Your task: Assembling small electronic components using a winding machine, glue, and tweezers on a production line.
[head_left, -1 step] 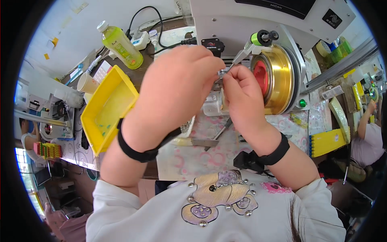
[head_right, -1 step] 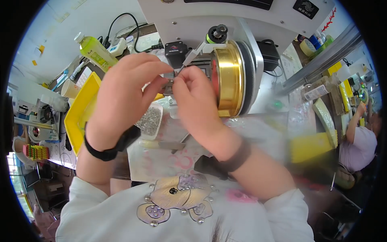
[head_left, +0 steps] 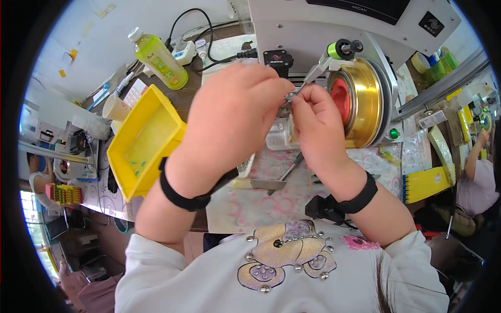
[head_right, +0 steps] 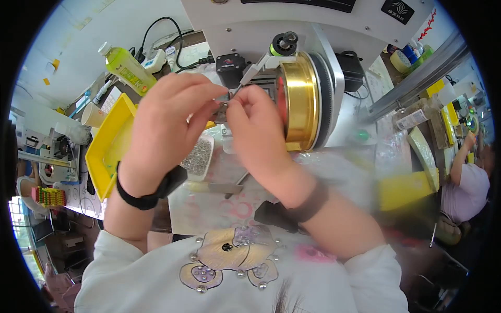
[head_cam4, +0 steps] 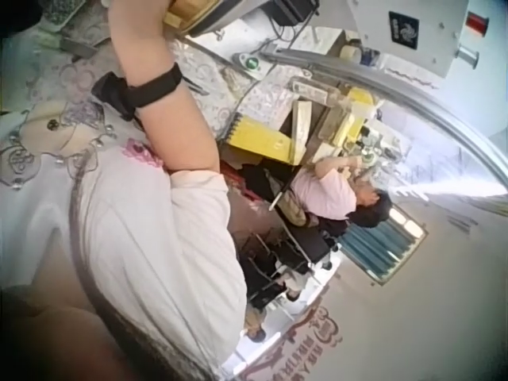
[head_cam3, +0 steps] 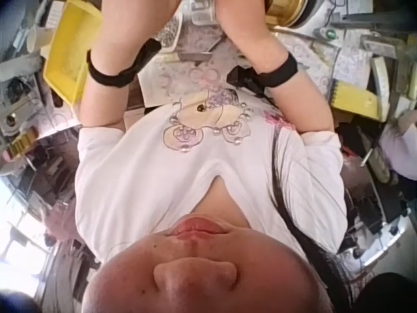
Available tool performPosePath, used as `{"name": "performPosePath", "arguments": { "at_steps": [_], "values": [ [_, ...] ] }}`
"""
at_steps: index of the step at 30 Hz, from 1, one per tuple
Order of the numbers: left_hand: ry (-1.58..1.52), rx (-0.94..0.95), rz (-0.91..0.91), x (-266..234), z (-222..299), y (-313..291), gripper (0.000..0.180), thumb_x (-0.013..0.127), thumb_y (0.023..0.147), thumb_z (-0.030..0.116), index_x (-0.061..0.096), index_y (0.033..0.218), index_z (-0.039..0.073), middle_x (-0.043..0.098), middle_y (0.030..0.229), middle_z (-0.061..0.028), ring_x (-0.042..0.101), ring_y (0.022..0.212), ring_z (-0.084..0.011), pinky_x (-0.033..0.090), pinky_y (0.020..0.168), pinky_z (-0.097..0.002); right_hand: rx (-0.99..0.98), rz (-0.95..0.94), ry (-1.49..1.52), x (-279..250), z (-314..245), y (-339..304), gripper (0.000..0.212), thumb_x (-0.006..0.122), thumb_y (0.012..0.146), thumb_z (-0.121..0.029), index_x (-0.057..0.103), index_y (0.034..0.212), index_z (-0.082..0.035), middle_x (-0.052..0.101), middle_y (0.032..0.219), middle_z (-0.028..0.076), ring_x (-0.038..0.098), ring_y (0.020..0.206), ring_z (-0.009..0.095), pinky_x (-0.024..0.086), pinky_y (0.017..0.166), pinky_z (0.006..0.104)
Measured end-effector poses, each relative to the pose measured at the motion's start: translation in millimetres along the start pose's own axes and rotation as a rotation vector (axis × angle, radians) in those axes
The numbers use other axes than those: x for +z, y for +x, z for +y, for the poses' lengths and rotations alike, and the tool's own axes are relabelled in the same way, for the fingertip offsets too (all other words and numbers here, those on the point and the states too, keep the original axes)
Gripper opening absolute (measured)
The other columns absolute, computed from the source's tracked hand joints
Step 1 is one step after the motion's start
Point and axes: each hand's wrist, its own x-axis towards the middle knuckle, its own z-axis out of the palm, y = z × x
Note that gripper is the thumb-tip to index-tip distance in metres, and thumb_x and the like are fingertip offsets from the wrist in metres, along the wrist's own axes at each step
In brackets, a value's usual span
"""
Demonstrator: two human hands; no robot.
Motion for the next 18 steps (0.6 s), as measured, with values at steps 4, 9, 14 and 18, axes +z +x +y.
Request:
{"name": "performPosePath", "arguments": {
  "at_steps": [4,9,14,18],
  "values": [
    [-0.046,0.017,0.197,15,8,-22,0.029,0.068,0.067,0.001,0.067,0.095,0.007,0.063,0.089,-0.0053,0.057,0.083,-0.0263,0.046,0.074,-0.0353,0.002,0.009,-0.083,0,2,1,0.004,0.050,0.088,-0.005,0.048,0.087,-0.002,0.050,0.074,0.000,0.045,0.066,0.003,0.037,0.055,0.0216],
    [-0.037,-0.003,0.318,33,4,-31,0.031,0.064,0.067,0.004,0.067,0.097,0.009,0.061,0.093,-0.0025,0.055,0.089,-0.0232,0.043,0.077,-0.0362,-0.072,0.042,-0.131,2,6,0,0.005,0.051,0.087,-0.005,0.047,0.087,-0.001,0.051,0.075,0.000,0.047,0.067,0.004,0.039,0.057,0.0222],
    [-0.343,-0.151,0.286,28,1,-26,0.026,0.063,0.074,0.005,0.065,0.100,0.005,0.062,0.097,-0.0063,0.057,0.089,-0.0230,0.044,0.078,-0.0358,-0.131,0.038,-0.215,0,7,0,0.005,0.052,0.087,-0.005,0.048,0.088,-0.002,0.052,0.073,0.000,0.047,0.066,0.005,0.040,0.058,0.0226],
    [-1.138,-0.617,0.365,28,-12,-7,0.024,0.055,0.089,0.021,0.064,0.099,0.001,0.064,0.096,-0.0067,0.059,0.087,-0.0164,0.045,0.074,-0.0345,-0.139,0.089,-0.276,4,7,0,0.006,0.053,0.086,-0.006,0.049,0.086,-0.002,0.052,0.072,0.000,0.048,0.065,0.006,0.040,0.058,0.0231]
  ]
}}
